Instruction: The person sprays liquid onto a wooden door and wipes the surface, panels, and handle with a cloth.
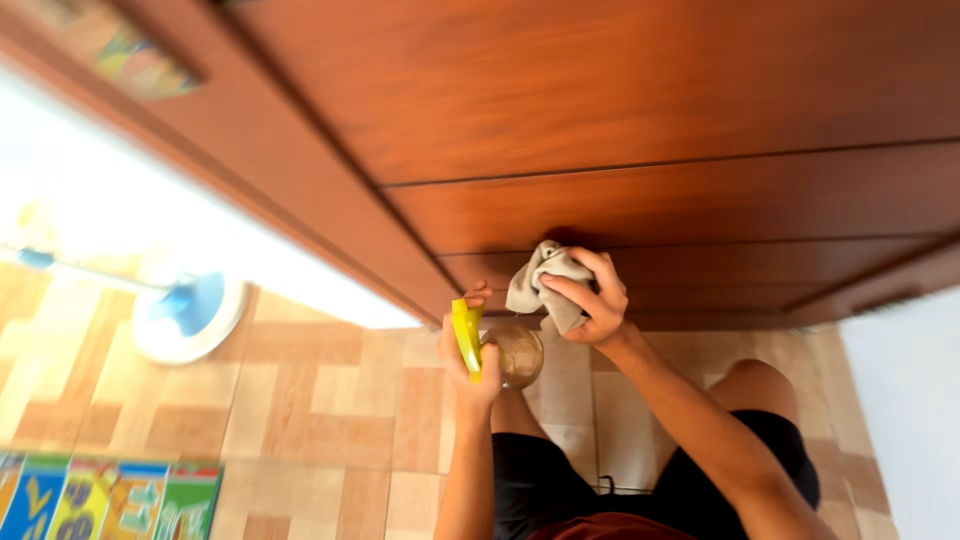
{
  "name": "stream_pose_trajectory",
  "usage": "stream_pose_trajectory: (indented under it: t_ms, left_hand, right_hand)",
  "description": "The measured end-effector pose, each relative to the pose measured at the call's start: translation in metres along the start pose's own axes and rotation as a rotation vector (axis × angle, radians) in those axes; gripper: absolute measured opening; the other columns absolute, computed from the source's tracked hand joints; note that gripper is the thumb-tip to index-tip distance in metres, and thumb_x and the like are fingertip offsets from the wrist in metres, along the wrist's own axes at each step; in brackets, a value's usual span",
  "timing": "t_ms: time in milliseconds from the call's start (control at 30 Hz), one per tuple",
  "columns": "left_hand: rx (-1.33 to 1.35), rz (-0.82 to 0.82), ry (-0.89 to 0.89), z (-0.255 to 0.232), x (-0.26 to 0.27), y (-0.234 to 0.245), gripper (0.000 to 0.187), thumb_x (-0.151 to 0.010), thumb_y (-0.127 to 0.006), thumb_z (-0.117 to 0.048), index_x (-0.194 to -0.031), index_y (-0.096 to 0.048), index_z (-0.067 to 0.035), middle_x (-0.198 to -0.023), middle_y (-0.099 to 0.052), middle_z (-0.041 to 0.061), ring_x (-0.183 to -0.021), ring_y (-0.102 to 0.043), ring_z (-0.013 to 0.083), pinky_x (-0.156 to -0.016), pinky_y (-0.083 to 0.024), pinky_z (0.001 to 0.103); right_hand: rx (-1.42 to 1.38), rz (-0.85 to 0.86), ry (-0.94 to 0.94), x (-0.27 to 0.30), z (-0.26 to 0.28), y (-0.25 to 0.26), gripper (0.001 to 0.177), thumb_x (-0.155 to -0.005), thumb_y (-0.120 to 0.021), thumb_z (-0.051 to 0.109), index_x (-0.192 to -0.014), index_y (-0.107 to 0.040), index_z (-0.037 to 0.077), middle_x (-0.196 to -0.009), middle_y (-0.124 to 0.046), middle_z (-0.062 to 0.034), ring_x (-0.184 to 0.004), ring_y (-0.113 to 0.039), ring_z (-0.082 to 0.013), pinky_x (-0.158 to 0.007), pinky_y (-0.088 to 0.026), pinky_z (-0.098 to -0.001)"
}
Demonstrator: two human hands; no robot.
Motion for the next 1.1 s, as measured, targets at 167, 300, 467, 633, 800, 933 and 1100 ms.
stream_pose_trajectory:
  t_ms: [167,300,467,633,800,933,1100]
  left_hand:
    - [-0.121,-0.186,-0.040,-0.003,-0.003,0.059,0.049,-0.070,-0.044,0.000,-0.116,-0.060,0.007,-0.110,-0.068,0.021,-0.123,-0.066,0.0361,-0.114,-0.048,0.046]
    - [-0.202,-0.256,0.018,-0.005,0.005,0.094,0.045,-0.070,-0.047,-0.001,-0.112,-0.062,0.008,-0.103,-0.071,0.019,-0.103,-0.073,0.0311,-0.101,-0.056,0.042]
    - [-0.125,-0.218,0.098,-0.004,0.006,0.111,0.050,-0.072,-0.045,-0.003,-0.117,-0.061,0.009,-0.107,-0.073,0.021,-0.110,-0.075,0.0318,-0.106,-0.057,0.042]
    - [-0.115,-0.228,0.017,-0.010,0.009,0.119,0.052,-0.070,-0.043,-0.002,-0.117,-0.060,0.010,-0.123,-0.070,0.027,-0.127,-0.067,0.0366,-0.112,-0.051,0.045]
    - [-0.111,-0.225,-0.067,-0.012,0.013,0.143,0.047,-0.069,-0.046,-0.004,-0.113,-0.059,0.007,-0.123,-0.071,0.026,-0.127,-0.069,0.0373,-0.111,-0.053,0.044]
    - [-0.089,-0.158,-0.040,-0.014,0.012,0.158,0.045,-0.070,-0.047,-0.007,-0.111,-0.060,0.006,-0.122,-0.072,0.024,-0.122,-0.071,0.0362,-0.108,-0.054,0.042]
    - [-0.131,-0.160,-0.022,-0.016,0.023,0.171,0.045,-0.070,-0.048,-0.009,-0.111,-0.061,0.006,-0.122,-0.073,0.023,-0.121,-0.071,0.0370,-0.108,-0.053,0.041]
  right_hand:
    - [-0.065,0.261,0.110,-0.019,0.025,-0.071,0.042,-0.071,-0.088,0.014,-0.112,-0.079,0.015,-0.129,-0.063,-0.0181,-0.092,-0.062,-0.0282,-0.080,-0.049,-0.0393]
    - [-0.072,0.393,0.295,-0.040,0.044,-0.106,0.048,-0.069,-0.085,0.017,-0.117,-0.078,0.016,-0.135,-0.061,-0.0161,-0.099,-0.066,-0.0269,-0.087,-0.042,-0.0400]
    - [0.103,0.229,0.458,-0.107,0.065,-0.151,0.044,-0.082,-0.089,0.024,-0.125,-0.078,0.023,-0.143,-0.058,-0.0085,-0.103,-0.058,-0.0221,-0.092,-0.033,-0.0385]
    - [0.385,0.190,0.547,-0.122,0.085,-0.204,0.037,-0.093,-0.076,0.031,-0.129,-0.080,0.024,-0.148,-0.055,-0.0080,-0.114,-0.049,-0.0212,-0.093,-0.028,-0.0384]
    - [0.534,0.343,0.652,-0.046,0.067,-0.244,0.034,-0.096,-0.069,0.030,-0.128,-0.075,0.024,-0.147,-0.058,-0.0046,-0.107,-0.053,-0.0191,-0.089,-0.034,-0.0335]
    - [0.577,0.496,0.691,0.039,0.042,-0.260,0.039,-0.092,-0.067,0.025,-0.130,-0.071,0.018,-0.139,-0.061,0.0022,-0.095,-0.052,-0.0122,-0.074,-0.039,-0.0284]
    - [0.003,0.886,0.126,0.062,0.035,-0.259,0.054,-0.092,-0.067,0.025,-0.144,-0.068,0.010,-0.118,-0.060,-0.0027,-0.090,-0.054,-0.0200,-0.075,-0.042,-0.0316]
Point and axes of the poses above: each hand's wrist, its own x-axis away from the middle knuckle, its own y-axis out of the back of the hand, z = x × y, the point moved 1 cm from there along -x, towards the middle knuckle
